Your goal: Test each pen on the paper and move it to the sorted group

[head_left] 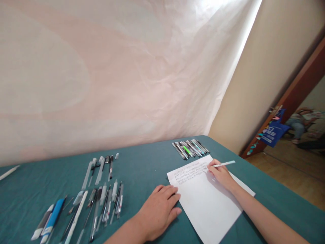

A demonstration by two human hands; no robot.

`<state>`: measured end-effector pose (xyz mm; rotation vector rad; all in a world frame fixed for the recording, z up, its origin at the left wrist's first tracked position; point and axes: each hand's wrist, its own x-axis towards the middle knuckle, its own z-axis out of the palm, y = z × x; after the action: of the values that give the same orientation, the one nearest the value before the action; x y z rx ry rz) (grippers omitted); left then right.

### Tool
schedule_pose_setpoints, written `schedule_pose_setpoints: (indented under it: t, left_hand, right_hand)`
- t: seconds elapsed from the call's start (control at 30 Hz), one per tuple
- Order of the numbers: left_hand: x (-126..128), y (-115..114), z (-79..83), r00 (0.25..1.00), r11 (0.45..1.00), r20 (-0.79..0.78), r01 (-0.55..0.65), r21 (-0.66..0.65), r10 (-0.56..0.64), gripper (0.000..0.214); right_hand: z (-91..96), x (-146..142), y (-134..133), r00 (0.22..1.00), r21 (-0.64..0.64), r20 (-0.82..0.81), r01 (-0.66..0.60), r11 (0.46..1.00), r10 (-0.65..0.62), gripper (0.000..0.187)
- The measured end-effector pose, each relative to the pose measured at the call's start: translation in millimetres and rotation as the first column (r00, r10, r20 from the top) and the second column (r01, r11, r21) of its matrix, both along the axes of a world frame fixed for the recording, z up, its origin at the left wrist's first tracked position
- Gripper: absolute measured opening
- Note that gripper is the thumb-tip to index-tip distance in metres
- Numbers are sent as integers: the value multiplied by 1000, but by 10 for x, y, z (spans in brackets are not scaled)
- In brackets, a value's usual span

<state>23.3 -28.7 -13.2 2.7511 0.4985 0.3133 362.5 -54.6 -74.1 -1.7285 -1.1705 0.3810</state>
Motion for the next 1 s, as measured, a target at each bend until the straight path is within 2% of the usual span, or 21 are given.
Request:
schedule_pose_setpoints:
  t: [0.43,0.67,1.0]
  left_hand:
    - [18,8,15,1000,1000,-7,9,7,-9,38]
    - [18,-2,13,999,1000,-33,10,13,-9,38]
    - [23,4,19,1000,1000,-16,5,7,-5,38]
  right_hand:
    - [35,22,1,988,14,152,-16,1000,14,11]
    - [52,13,13,984,16,175,-28,999,25,7]
    - [79,1,-7,987,12,158,-25,1000,23,9]
